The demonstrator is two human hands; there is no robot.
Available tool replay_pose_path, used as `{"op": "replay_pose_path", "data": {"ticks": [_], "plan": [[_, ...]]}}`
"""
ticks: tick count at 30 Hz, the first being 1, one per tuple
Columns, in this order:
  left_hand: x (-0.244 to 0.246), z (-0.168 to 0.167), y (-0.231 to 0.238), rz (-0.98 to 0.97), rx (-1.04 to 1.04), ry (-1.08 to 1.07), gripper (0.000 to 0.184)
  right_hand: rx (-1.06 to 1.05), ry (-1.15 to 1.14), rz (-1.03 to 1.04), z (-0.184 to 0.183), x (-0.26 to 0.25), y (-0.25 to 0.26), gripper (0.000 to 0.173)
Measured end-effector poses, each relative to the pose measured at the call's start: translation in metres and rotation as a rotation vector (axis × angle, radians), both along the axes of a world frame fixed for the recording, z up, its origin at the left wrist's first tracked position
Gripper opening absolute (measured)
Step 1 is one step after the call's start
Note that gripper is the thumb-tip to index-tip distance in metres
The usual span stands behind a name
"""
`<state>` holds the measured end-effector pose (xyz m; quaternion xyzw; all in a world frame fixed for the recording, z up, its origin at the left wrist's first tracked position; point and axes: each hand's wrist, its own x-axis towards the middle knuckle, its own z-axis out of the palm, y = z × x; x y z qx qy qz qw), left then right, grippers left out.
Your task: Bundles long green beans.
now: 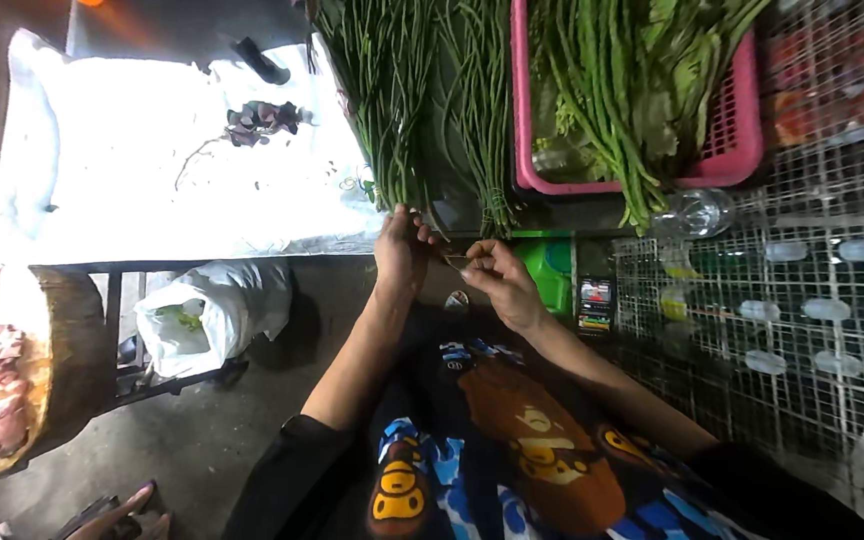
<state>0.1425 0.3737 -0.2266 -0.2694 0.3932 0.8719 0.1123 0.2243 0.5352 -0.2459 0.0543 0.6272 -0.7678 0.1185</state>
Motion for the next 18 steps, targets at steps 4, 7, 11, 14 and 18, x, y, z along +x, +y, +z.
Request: {"op": "replay_pose_path", "data": {"ticks": [4,7,11,14,18], "plan": [[0.003,-0.009,-0.004,-0.015,-0.120,0.007,0.018,0.250,0.215,0.079,0.016,0.007,0.000,0.031],[0.023,-0.013,-0.011,-0.277,-0.301,0.010,0.032,0.420,0.608,0.122,0.031,0.007,-0.003,0.019],[0.019,-0.009,-0.010,-0.510,-0.280,-0.087,0.030,0.480,0.758,0.135,0.024,0.000,0.009,0.015],[0.009,0.001,-0.015,-0.516,-0.179,-0.115,0.026,0.532,0.647,0.138,0.003,0.002,0.020,0.024],[0.006,0.010,-0.023,-0.487,-0.194,-0.090,0.028,0.567,0.513,0.091,-0.009,0.016,0.009,0.038]]}}
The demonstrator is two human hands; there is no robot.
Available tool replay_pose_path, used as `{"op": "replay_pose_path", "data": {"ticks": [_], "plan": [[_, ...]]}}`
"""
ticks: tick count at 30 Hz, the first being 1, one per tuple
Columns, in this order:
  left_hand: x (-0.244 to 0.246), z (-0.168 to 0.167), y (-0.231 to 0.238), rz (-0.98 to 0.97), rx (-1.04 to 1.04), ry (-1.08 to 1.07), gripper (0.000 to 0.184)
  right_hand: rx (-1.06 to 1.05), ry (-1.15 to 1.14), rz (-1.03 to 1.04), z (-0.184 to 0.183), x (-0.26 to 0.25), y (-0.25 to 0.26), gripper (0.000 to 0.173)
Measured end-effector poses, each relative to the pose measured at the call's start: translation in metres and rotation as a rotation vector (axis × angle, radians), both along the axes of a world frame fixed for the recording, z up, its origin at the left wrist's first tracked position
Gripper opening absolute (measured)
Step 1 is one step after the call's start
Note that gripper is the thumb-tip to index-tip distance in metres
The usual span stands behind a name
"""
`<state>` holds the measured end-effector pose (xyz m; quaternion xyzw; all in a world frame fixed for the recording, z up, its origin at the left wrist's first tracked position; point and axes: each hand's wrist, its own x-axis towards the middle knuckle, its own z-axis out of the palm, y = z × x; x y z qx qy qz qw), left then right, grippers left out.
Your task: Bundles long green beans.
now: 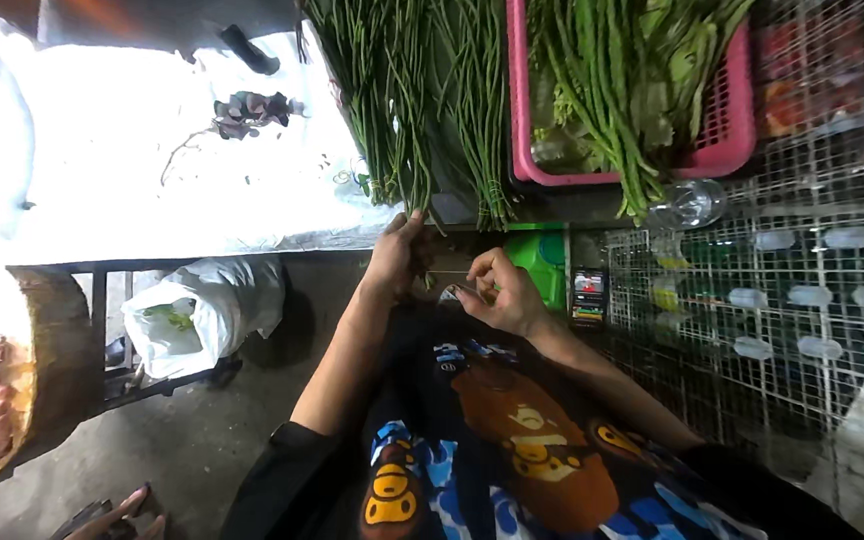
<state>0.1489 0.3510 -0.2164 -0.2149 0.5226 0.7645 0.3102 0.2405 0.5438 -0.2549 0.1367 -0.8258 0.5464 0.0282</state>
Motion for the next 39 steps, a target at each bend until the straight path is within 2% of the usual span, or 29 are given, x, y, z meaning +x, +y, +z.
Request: {"op": "replay_pose_path", "data": {"ticks": [4,10,13,15,17,21,23,25,28,31,32,33,36,37,39], "plan": [[-0.001,-0.003,-0.002,0.070,0.058,-0.004,0.027,-0.085,-0.056,-0.058,0.007,0.000,-0.010,0.035],[0.008,-0.009,-0.004,0.315,0.562,-0.068,0.028,-0.217,0.283,-0.028,0.037,0.002,-0.012,0.032],[-0.005,-0.008,0.000,0.541,0.518,-0.062,0.033,-0.279,0.187,0.050,0.052,0.003,-0.015,0.034],[-0.013,-0.009,-0.004,0.596,0.413,-0.027,0.035,-0.256,0.037,0.071,0.054,0.001,-0.012,0.029],[-0.018,-0.006,-0.009,0.545,0.317,-0.002,0.034,-0.157,-0.074,0.080,0.050,-0.003,-0.007,0.025],[-0.016,-0.002,-0.012,0.381,0.148,0.012,0.034,0.099,-0.397,0.082,0.042,-0.019,0.011,0.030],[-0.013,0.001,-0.015,0.315,0.109,0.047,0.035,0.129,-0.548,0.082,0.036,-0.027,0.023,0.035],[-0.014,0.010,-0.024,0.258,0.105,0.153,0.031,0.017,-0.628,0.108,0.032,-0.027,0.036,0.035],[-0.025,0.042,-0.046,0.230,0.080,0.381,0.019,-0.264,-0.720,0.184,0.040,-0.023,0.042,0.032],[-0.037,0.072,-0.065,0.187,0.061,0.556,0.008,-0.425,-0.682,0.276,0.046,-0.032,0.033,0.033],[-0.037,0.075,-0.066,0.167,0.047,0.538,0.005,-0.464,-0.653,0.287,0.046,-0.037,0.026,0.033],[-0.035,0.073,-0.063,0.146,0.018,0.466,0.011,-0.497,-0.629,0.289,0.046,-0.044,0.019,0.033],[-0.016,0.044,-0.054,-0.029,-0.048,0.194,0.024,-0.517,-0.571,0.270,0.048,-0.065,-0.009,0.035],[-0.009,0.032,-0.052,-0.103,-0.027,0.133,0.029,-0.497,-0.551,0.253,0.048,-0.073,-0.019,0.035],[-0.007,0.013,-0.049,-0.180,0.053,0.064,0.026,-0.362,-0.495,0.194,0.049,-0.087,-0.035,0.036]]}}
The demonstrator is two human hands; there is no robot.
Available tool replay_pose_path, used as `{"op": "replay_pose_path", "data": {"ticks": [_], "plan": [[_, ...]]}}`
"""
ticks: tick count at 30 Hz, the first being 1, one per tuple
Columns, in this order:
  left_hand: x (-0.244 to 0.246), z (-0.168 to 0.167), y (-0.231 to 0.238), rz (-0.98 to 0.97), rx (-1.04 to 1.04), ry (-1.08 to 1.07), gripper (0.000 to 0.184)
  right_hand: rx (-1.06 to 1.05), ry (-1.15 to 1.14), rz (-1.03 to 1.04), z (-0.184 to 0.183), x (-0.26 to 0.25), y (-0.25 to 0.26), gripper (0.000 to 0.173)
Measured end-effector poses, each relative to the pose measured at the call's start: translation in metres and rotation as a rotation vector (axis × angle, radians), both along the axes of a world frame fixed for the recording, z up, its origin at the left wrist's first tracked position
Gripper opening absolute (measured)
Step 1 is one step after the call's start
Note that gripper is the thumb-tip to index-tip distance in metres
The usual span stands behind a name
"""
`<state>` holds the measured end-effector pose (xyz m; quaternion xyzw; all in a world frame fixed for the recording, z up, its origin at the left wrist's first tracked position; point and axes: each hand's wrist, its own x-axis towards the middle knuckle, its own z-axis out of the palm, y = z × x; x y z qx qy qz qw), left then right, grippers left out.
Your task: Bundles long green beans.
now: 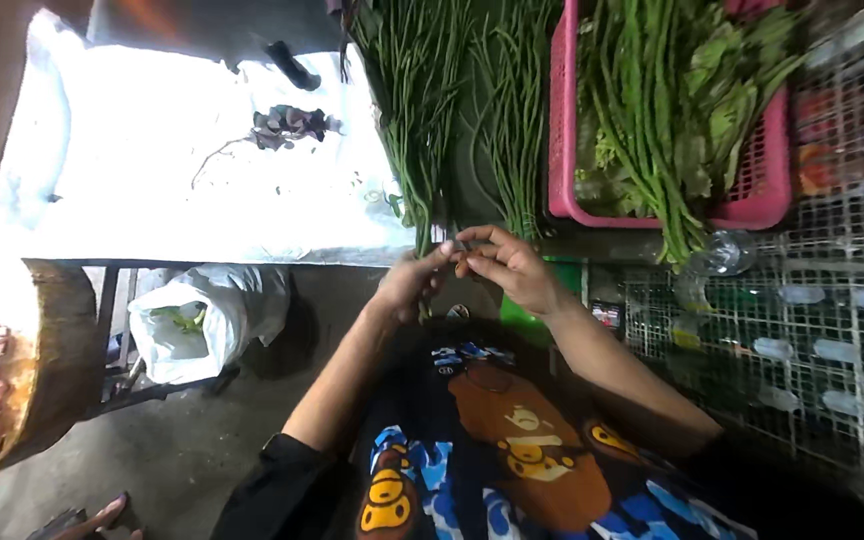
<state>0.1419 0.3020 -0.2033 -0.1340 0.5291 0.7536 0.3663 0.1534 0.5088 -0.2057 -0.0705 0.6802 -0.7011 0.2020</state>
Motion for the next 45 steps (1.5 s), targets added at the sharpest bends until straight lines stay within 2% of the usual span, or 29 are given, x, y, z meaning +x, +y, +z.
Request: {"op": "replay_pose_path", "data": {"ticks": [3,5,7,9,12,14,17,20,22,24,27,30,32,34,35,37,39,42,45], "plan": [[-0.008,-0.011,-0.008,-0.080,0.033,-0.022,0.010,0.306,0.078,-0.028,-0.002,-0.009,-0.016,0.038],[-0.019,-0.013,-0.023,-0.129,-0.025,0.024,0.002,0.407,0.069,-0.003,-0.001,-0.017,-0.028,0.039],[-0.027,-0.017,-0.040,-0.191,-0.093,0.057,0.003,0.439,0.034,-0.005,-0.002,-0.021,-0.039,0.038],[-0.034,-0.025,-0.055,-0.226,-0.080,0.052,0.005,0.321,-0.050,-0.068,-0.005,-0.025,-0.048,0.038],[-0.042,-0.046,-0.072,-0.258,0.024,0.007,0.004,-0.083,-0.271,-0.229,-0.005,-0.031,-0.066,0.037],[-0.047,-0.052,-0.084,-0.245,0.046,-0.006,0.003,-0.254,-0.325,-0.293,-0.005,-0.038,-0.081,0.031],[-0.065,-0.053,-0.110,-0.270,0.024,0.108,0.014,-0.324,-0.280,-0.249,-0.001,-0.053,-0.102,0.031],[-0.099,-0.030,-0.145,-0.251,-0.015,0.327,0.023,-0.346,-0.210,-0.122,0.006,-0.069,-0.114,0.039],[-0.124,-0.003,-0.170,-0.179,-0.006,0.465,0.024,-0.123,-0.156,-0.125,0.007,-0.078,-0.125,0.039],[-0.144,0.027,-0.194,-0.122,0.038,0.584,0.023,0.233,-0.056,-0.137,-0.001,-0.090,-0.139,0.035],[-0.157,0.057,-0.214,-0.059,0.114,0.678,0.022,0.707,0.095,-0.005,-0.020,-0.114,-0.160,0.035],[-0.142,0.044,-0.214,0.011,0.112,0.539,0.024,1.022,0.111,0.178,-0.041,-0.130,-0.173,0.043],[-0.120,0.023,-0.209,0.029,0.015,0.298,0.032,1.078,0.091,0.158,-0.043,-0.130,-0.177,0.040],[-0.098,-0.003,-0.206,-0.004,-0.044,0.072,0.041,0.978,0.001,0.100,-0.035,-0.127,-0.180,0.039],[-0.087,-0.015,-0.204,-0.025,-0.039,0.006,0.043,0.852,-0.065,0.065,-0.030,-0.125,-0.182,0.038],[-0.069,-0.031,-0.202,-0.104,-0.012,-0.037,0.040,0.458,-0.256,-0.036,-0.029,-0.119,-0.191,0.039],[-0.058,-0.035,-0.202,-0.248,-0.029,0.034,0.031,0.066,-0.503,-0.092,-0.035,-0.116,-0.200,0.054],[-0.054,-0.031,-0.209,-0.495,-0.145,0.273,0.030,-0.299,-0.703,-0.145,-0.046,-0.130,-0.208,0.070],[-0.053,-0.026,-0.213,-0.666,-0.266,0.402,0.036,-0.408,-0.599,-0.376,-0.016,-0.163,-0.206,0.059]]}}
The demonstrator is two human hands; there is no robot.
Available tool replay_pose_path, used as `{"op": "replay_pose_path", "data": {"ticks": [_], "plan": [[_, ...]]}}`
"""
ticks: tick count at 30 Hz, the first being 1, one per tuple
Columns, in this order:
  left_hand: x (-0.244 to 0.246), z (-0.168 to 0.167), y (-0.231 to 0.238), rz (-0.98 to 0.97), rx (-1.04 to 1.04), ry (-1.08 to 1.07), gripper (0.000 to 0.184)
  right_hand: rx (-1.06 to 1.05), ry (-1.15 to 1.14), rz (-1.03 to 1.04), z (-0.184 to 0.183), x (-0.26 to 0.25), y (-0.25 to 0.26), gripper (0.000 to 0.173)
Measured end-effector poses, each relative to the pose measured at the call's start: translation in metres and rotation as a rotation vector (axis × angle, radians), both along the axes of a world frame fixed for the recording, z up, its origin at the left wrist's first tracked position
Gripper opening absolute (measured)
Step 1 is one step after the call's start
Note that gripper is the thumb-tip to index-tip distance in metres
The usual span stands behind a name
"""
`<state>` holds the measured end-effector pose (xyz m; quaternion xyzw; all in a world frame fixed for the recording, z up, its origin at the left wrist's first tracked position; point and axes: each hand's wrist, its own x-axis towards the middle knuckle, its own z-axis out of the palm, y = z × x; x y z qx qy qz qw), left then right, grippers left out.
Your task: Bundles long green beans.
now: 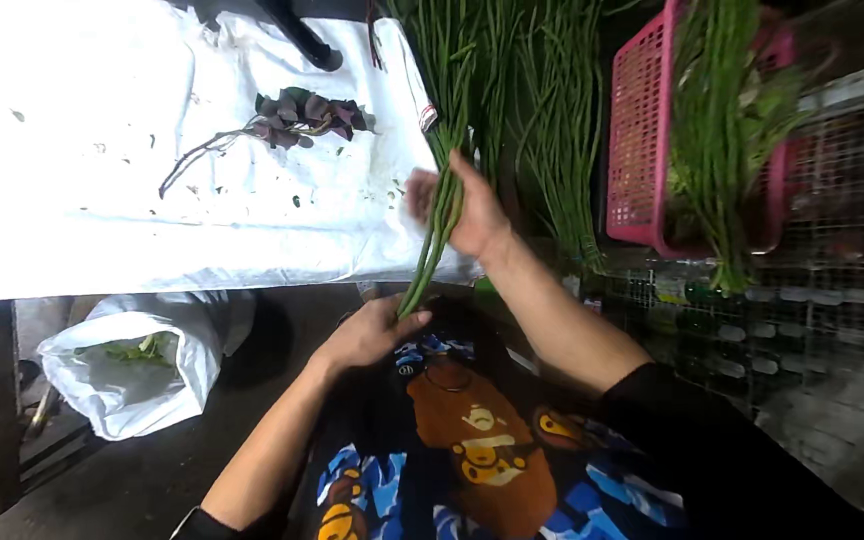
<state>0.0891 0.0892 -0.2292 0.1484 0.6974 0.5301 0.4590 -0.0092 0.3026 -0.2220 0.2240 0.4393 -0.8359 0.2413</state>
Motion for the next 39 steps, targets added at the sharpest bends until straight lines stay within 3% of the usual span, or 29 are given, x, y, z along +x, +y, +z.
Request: {"op": "replay_pose_path", "data": {"ticks": [4,8,11,15,17,20,25,28,35,39], "plan": [[0.006,-0.002,0.003,0.163,0.029,0.032,0.036,0.143,0.313,-0.213,0.071,-0.032,0.017,0.035],[0.021,-0.015,0.021,0.545,0.335,0.079,0.045,0.268,0.588,-0.222,0.100,-0.060,0.008,0.026],[0.017,-0.023,0.031,0.656,0.391,0.033,0.032,0.431,0.555,-0.074,0.081,-0.097,-0.003,0.023],[-0.004,-0.031,0.030,0.580,0.162,-0.218,0.032,0.827,0.375,0.219,0.024,-0.092,0.007,0.077],[-0.014,-0.048,0.031,0.632,0.183,-0.407,0.034,0.881,0.346,0.314,0.004,-0.054,0.014,0.072],[-0.018,-0.065,0.030,0.710,0.296,-0.610,0.034,0.869,0.350,0.429,-0.019,0.013,0.021,0.048],[-0.005,-0.079,0.020,0.650,0.409,-0.670,0.031,0.748,0.202,0.451,-0.036,0.094,0.019,0.029],[-0.006,-0.086,0.020,0.626,0.479,-0.677,0.033,0.770,0.125,0.484,-0.041,0.110,0.013,0.026],[-0.013,-0.079,0.023,0.552,0.572,-0.729,0.036,0.973,0.123,0.676,-0.044,0.115,0.006,0.050],[-0.011,-0.079,0.023,0.543,0.482,-0.704,0.036,1.000,0.090,0.709,-0.037,0.115,0.003,0.027]]}}
